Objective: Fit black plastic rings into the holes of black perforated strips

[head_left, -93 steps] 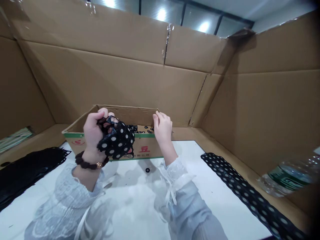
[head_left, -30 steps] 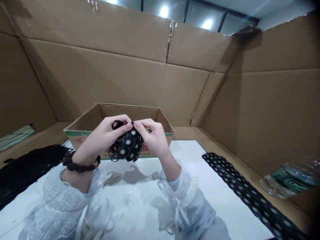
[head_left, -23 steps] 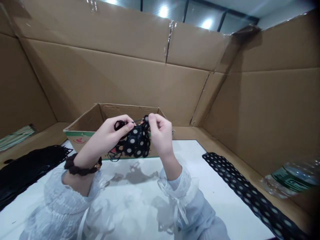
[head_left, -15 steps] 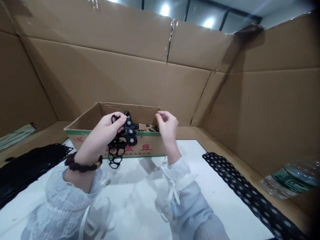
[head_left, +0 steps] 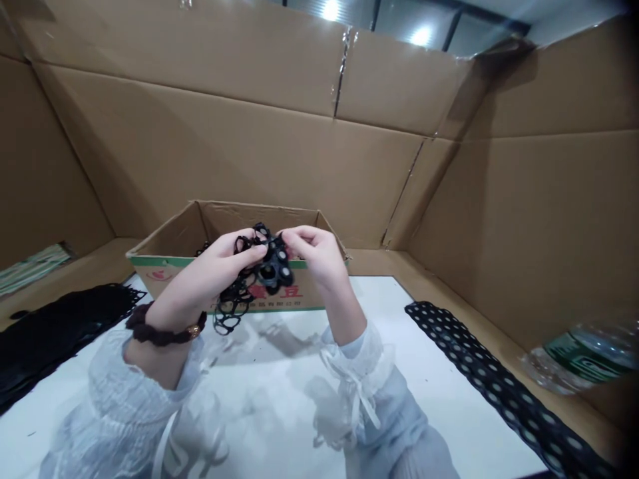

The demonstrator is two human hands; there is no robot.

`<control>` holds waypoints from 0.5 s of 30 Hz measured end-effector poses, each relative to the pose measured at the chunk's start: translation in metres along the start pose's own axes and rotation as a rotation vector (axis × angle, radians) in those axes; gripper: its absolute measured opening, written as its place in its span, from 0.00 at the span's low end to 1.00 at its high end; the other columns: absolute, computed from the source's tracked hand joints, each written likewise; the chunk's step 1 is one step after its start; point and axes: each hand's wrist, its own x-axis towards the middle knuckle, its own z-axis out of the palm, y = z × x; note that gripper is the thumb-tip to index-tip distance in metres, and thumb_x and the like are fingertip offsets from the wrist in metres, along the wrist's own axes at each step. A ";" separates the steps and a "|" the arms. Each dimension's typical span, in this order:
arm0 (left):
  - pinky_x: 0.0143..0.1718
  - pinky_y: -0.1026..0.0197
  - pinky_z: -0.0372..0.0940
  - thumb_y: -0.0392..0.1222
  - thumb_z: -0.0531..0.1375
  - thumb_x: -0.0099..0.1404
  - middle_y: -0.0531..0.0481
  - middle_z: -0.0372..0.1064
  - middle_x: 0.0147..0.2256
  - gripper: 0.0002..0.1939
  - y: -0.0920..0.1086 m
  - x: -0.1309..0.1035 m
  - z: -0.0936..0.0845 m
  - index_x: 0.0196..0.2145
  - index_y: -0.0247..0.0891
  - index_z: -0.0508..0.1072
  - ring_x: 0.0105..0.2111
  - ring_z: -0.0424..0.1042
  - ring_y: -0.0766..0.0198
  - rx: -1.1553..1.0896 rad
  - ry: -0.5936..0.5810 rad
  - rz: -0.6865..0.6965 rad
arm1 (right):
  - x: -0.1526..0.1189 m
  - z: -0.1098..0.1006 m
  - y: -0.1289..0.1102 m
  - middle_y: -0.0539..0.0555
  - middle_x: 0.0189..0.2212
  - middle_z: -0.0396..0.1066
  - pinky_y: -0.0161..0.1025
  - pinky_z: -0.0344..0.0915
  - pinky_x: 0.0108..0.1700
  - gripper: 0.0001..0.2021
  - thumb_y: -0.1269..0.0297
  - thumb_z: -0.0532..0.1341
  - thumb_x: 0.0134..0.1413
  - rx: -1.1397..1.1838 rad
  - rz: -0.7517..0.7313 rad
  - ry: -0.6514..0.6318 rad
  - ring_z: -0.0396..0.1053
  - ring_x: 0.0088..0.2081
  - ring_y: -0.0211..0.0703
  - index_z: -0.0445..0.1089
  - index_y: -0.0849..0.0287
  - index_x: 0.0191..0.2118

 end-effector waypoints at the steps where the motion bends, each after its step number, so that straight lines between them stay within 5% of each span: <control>1: 0.22 0.68 0.61 0.44 0.65 0.52 0.50 0.67 0.27 0.10 0.002 -0.002 -0.001 0.29 0.36 0.71 0.26 0.66 0.64 -0.020 0.016 -0.042 | 0.003 -0.008 0.002 0.50 0.24 0.71 0.31 0.66 0.28 0.14 0.54 0.61 0.48 0.023 -0.009 0.099 0.67 0.25 0.33 0.70 0.62 0.31; 3: 0.18 0.68 0.60 0.44 0.64 0.52 0.51 0.65 0.24 0.10 0.003 -0.004 -0.005 0.30 0.37 0.71 0.21 0.65 0.65 -0.066 0.067 -0.117 | 0.010 -0.024 0.008 0.49 0.23 0.69 0.31 0.65 0.26 0.15 0.52 0.57 0.52 0.005 -0.068 0.369 0.65 0.22 0.31 0.69 0.61 0.34; 5: 0.16 0.67 0.61 0.45 0.64 0.52 0.53 0.62 0.21 0.11 0.002 -0.003 -0.009 0.31 0.38 0.70 0.18 0.63 0.66 -0.101 0.086 -0.145 | 0.016 -0.034 0.019 0.51 0.24 0.70 0.33 0.66 0.27 0.15 0.54 0.54 0.54 -0.133 -0.085 0.503 0.66 0.22 0.33 0.69 0.62 0.37; 8: 0.20 0.66 0.64 0.45 0.66 0.49 0.53 0.65 0.23 0.14 -0.004 0.002 -0.014 0.31 0.38 0.69 0.21 0.66 0.65 -0.105 0.048 -0.084 | 0.021 -0.033 0.035 0.58 0.36 0.73 0.43 0.67 0.42 0.14 0.61 0.59 0.51 -0.479 -0.009 0.329 0.71 0.37 0.42 0.70 0.61 0.43; 11: 0.26 0.67 0.65 0.42 0.67 0.47 0.51 0.68 0.28 0.14 -0.010 0.008 -0.013 0.31 0.37 0.69 0.26 0.68 0.64 -0.099 0.041 -0.001 | 0.015 -0.020 0.032 0.60 0.48 0.68 0.51 0.59 0.52 0.18 0.60 0.61 0.50 -0.675 -0.027 0.176 0.64 0.51 0.49 0.68 0.56 0.48; 15: 0.27 0.69 0.62 0.41 0.65 0.49 0.53 0.65 0.27 0.12 -0.012 0.012 -0.008 0.30 0.36 0.67 0.27 0.64 0.67 -0.045 0.096 0.095 | -0.001 0.000 0.005 0.55 0.37 0.73 0.39 0.67 0.41 0.16 0.54 0.61 0.49 -0.378 -0.125 -0.073 0.70 0.38 0.40 0.72 0.59 0.41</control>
